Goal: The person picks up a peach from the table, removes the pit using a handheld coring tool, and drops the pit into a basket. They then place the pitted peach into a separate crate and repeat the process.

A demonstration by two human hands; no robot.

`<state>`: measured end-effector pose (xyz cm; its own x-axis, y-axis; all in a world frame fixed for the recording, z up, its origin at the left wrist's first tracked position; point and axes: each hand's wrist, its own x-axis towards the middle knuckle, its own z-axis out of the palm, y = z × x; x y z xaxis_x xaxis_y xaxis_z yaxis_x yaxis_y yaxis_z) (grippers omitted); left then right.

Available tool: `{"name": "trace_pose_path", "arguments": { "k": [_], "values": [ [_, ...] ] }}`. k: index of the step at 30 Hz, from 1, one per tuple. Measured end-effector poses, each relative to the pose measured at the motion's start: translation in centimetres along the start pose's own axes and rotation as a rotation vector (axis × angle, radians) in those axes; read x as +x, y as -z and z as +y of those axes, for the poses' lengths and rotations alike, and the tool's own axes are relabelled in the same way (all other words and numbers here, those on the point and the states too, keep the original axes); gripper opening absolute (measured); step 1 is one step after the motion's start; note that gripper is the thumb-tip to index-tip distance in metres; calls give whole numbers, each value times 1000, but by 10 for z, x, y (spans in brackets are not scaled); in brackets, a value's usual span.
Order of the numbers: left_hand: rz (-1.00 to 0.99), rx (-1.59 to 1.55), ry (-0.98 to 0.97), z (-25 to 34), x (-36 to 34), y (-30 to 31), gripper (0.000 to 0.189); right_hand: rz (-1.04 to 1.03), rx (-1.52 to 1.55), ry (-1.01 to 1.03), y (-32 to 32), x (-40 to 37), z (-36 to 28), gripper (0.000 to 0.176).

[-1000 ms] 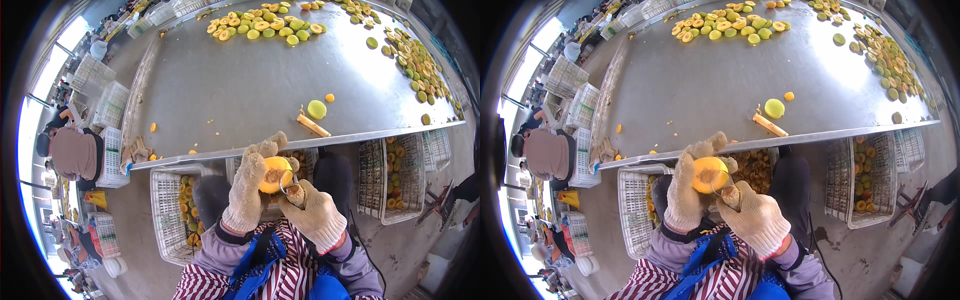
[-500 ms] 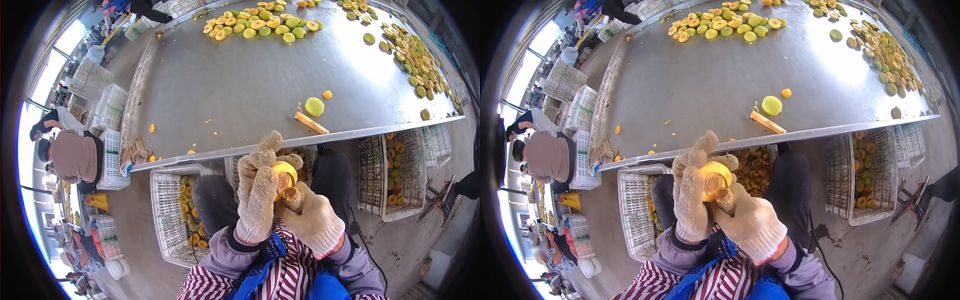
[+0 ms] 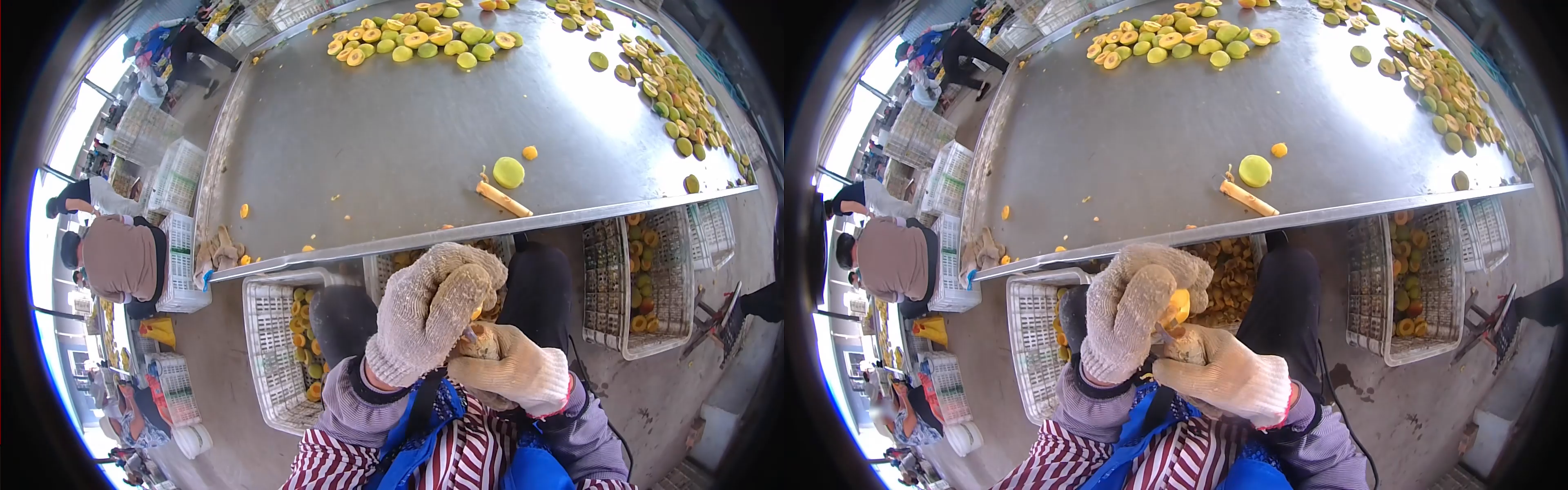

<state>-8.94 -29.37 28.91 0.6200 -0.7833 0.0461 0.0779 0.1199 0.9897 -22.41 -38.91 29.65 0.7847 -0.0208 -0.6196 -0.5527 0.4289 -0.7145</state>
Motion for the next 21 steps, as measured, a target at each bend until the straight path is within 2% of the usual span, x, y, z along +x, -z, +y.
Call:
{"name": "trace_pose_path", "arguments": {
  "k": [2, 3, 4, 5, 6, 8, 10, 11, 12, 14, 16, 17, 18, 20, 21],
  "values": [
    [-184, 69, -49, 4, 4, 6, 18, -208, 178, 23, 9, 1, 7, 19],
    [-214, 131, -74, 6, 5, 9, 18, -207, 178, 24, 11, 1, 9, 19],
    [-216, 131, -74, 3, 8, 10, 18, -305, 246, 44, 12, 2, 11, 19],
    [-245, 196, -335, -2, 12, 12, 20, -403, 314, 63, 14, 2, 14, 20],
    [-271, 259, -596, -8, 15, 14, 23, -401, 315, 63, 16, 6, 20, 20],
    [-283, 310, -671, -16, 16, 17, 29, -680, 519, 51, 22, 16, 37, 21],
    [-276, 169, -650, -21, 13, 11, 43, -709, 504, 39, 25, 21, 48, 19],
    [-216, -100, -328, -18, 3, -1, 47, -633, 577, -25, 20, 23, 51, 19],
    [-216, -100, -329, -16, 4, -4, 47, -597, 512, 15, 22, 21, 47, 19],
    [-78, -679, 288, -12, 10, -5, 44, -520, 379, 87, 22, 16, 29, 20],
    [187, -444, 269, -15, 14, 4, 47, -574, 5, 52, 25, 11, 10, 20],
    [210, -345, 206, -21, 13, 24, 45, -423, -42, -9, 26, 6, 4, 20],
    [240, -240, 78, -39, 15, 54, 40, -415, -44, -1, 31, 4, 5, 20],
    [500, 39, -8, -65, 14, 123, 31, -252, 103, -47, 44, 3, 11, 23],
    [478, 675, 132, -63, 10, 157, 29, -274, 47, -36, 51, 2, 14, 25]
  ]
}}
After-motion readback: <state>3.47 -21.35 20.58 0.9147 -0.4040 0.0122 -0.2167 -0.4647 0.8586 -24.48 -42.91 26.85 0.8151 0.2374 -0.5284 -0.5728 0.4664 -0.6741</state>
